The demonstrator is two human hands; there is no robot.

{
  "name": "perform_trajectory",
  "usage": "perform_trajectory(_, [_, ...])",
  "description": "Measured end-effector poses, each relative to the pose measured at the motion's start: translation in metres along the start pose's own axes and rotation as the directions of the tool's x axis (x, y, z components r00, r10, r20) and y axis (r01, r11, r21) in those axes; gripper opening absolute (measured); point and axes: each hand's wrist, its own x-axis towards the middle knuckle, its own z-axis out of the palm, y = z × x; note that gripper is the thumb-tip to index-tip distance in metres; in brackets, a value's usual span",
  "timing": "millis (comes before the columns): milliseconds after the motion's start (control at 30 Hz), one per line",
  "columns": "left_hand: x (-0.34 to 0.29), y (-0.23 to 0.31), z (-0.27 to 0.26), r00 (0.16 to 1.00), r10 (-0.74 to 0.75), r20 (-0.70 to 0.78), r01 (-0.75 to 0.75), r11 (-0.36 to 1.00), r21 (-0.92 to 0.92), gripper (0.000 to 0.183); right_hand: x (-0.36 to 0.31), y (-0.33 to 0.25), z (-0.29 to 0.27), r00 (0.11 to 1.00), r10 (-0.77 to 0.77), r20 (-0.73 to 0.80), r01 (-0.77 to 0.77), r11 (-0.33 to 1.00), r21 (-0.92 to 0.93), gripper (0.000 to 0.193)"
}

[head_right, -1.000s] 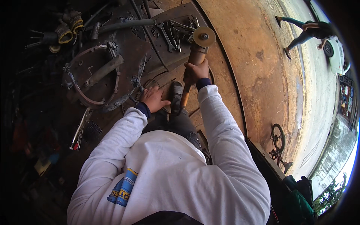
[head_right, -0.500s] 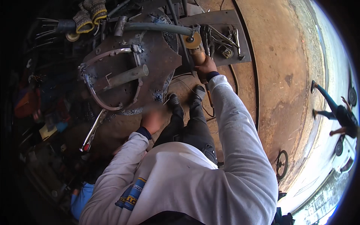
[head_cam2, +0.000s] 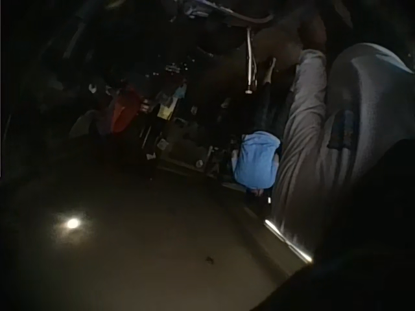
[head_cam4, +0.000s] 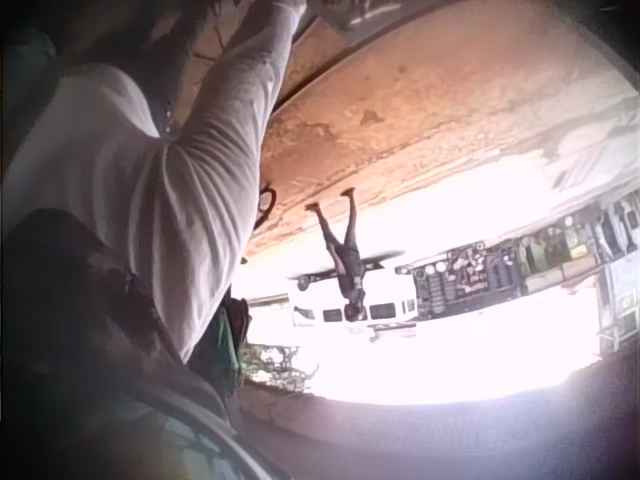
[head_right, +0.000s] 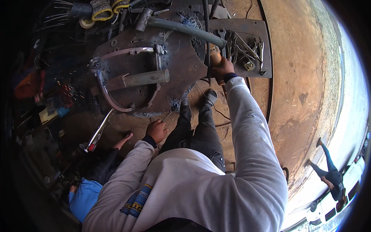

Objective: The person uses an angle grinder to smooth and shape metal pieces on a fabrication table and then twists wires together by hand.

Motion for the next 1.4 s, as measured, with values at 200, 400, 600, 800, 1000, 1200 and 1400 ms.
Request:
perform_trajectory(200, [0.005,-0.002,-0.007,1.0,0.009,0.011,-0.009,1.0,0.001,0.024,-0.005,-0.005,-0.009,0.997,-0.067,-0.027,0.067,0.998,-0.013,0.067])
perform_trajectory(400, [0.003,0.0,-0.006,1.0,-0.01,0.016,0.01,1.0,0.025,0.023,-0.027,-0.05,-0.036,0.998,-0.065,0.014,0.066,0.993,-0.094,0.058])
perform_trajectory(600, [0.009,0.007,-0.019,1.0,0.015,0.017,-0.015,1.0,0.01,0.022,-0.028,-0.03,-0.025,0.994,-0.082,-0.067,0.073,0.99,-0.121,0.068])
perform_trajectory(800, [0.004,0.008,-0.024,0.999,0.014,-0.035,-0.015,1.0,-0.013,0.019,-0.034,-0.039,-0.026,0.999,-0.05,-0.016,0.045,0.977,-0.21,0.074])
perform_trajectory(1000, [-0.009,0.01,-0.04,0.997,0.049,-0.061,-0.05,0.998,-0.026,0.015,-0.091,-0.048,-0.03,0.91,0.094,-0.403,-0.114,0.993,-0.026,0.082])
perform_trajectory(1200, [-0.021,0.038,-0.065,0.982,0.186,-0.025,-0.188,0.979,-0.075,0.016,-0.241,-0.156,-0.076,0.891,-0.199,-0.408,0.262,0.96,0.103,0.029])
perform_trajectory(1400, [-0.016,0.088,-0.148,0.916,0.372,0.154,-0.367,0.928,-0.058,0.021,-0.281,-0.253,-0.115,0.765,-0.644,0.001,0.642,0.762,-0.082,0.034])
